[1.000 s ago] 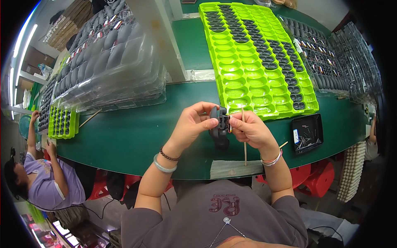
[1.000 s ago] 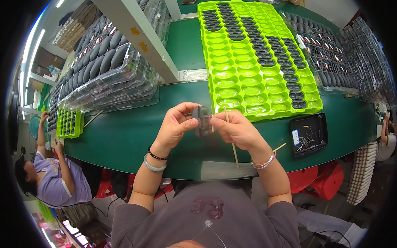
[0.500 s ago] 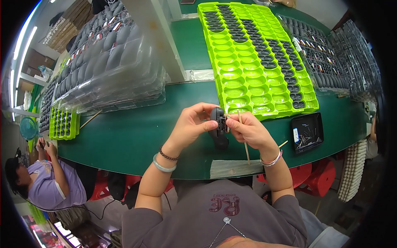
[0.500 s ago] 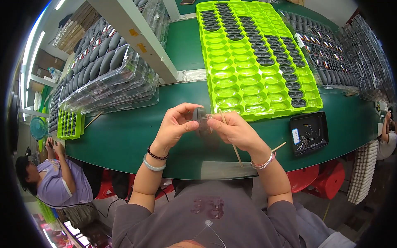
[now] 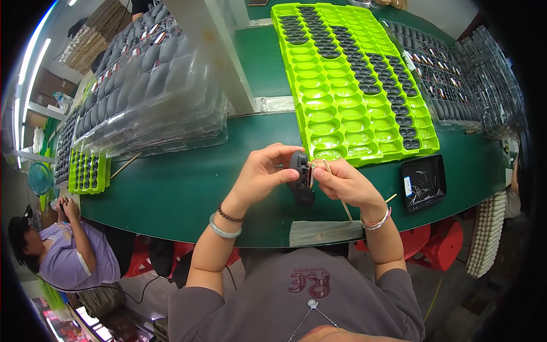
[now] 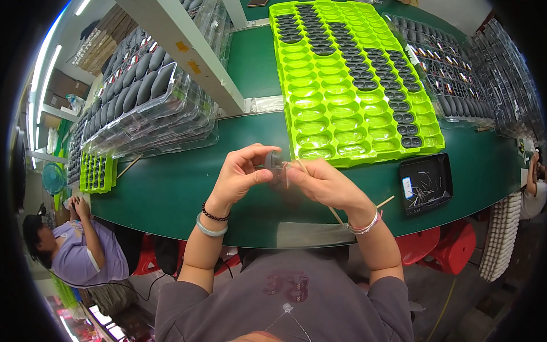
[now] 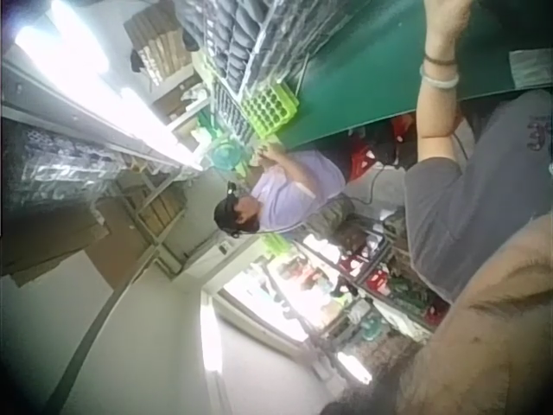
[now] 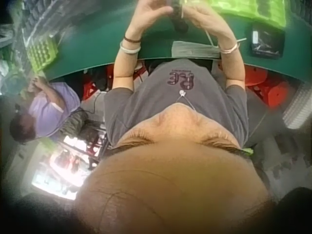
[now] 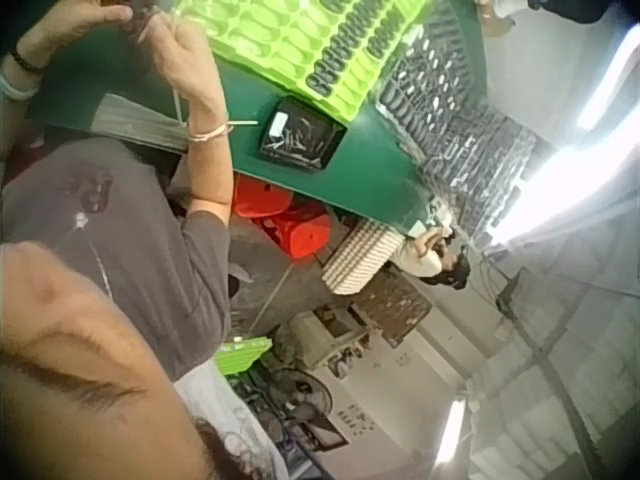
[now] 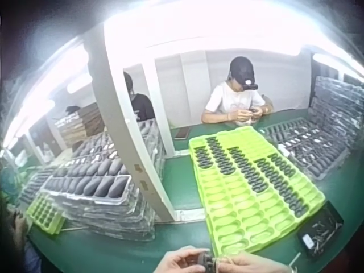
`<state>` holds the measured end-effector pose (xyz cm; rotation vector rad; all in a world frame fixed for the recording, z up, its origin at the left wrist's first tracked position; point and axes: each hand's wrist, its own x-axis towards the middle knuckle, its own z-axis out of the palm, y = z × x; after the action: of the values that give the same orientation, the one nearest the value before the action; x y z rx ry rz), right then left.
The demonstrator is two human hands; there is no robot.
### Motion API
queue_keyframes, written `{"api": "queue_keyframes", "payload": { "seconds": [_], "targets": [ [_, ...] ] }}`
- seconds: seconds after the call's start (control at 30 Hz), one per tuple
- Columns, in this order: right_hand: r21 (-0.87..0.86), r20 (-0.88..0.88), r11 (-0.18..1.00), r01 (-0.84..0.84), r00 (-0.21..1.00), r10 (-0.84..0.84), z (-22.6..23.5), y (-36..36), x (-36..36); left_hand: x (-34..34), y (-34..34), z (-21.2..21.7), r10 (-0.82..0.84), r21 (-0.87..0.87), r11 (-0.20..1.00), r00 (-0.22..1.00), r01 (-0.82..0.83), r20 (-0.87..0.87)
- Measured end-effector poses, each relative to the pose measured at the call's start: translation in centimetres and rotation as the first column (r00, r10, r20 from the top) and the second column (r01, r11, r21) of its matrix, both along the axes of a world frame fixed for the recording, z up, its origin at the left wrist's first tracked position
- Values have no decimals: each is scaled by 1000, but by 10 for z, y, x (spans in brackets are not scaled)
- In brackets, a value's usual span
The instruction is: The person assembles small plastic components by taking an inner component from a tray and inserting it into a plastic shell using tweezers and an alignment stick, then placing the finished part into a tray.
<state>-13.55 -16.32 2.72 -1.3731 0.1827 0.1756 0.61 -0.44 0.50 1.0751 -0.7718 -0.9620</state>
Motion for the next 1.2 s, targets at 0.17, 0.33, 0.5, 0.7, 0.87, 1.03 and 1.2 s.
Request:
{"api": "queue_keyframes", "payload": {
  "seconds": [0.17,0.33,0.5,0.7,0.87,1.03,1.2],
  "targets": [
    [87,-23,995,-55,998,58,1,-8,0,-5,0,8,-13,12,1000,994,14,-112],
    [183,-27,979,90,996,-86,10,1,3,-4,0,-1,30,18,999,980,-27,-199],
    [102,59,986,134,988,-140,7,9,7,-5,0,-2,97,128,988,994,-91,-45],
    [122,1,960,253,967,-255,-6,8,3,-21,-6,11,245,-96,969,917,-226,314],
    [142,85,943,300,946,-314,-9,12,0,-14,-7,13,115,26,987,816,-158,566],
    [76,28,981,180,983,-182,-2,-2,1,-16,0,-2,154,14,986,940,-166,303],
    [-343,340,853,393,898,-277,43,-32,-42,-2,8,-8,195,9,980,976,-197,98]
  ]
}}
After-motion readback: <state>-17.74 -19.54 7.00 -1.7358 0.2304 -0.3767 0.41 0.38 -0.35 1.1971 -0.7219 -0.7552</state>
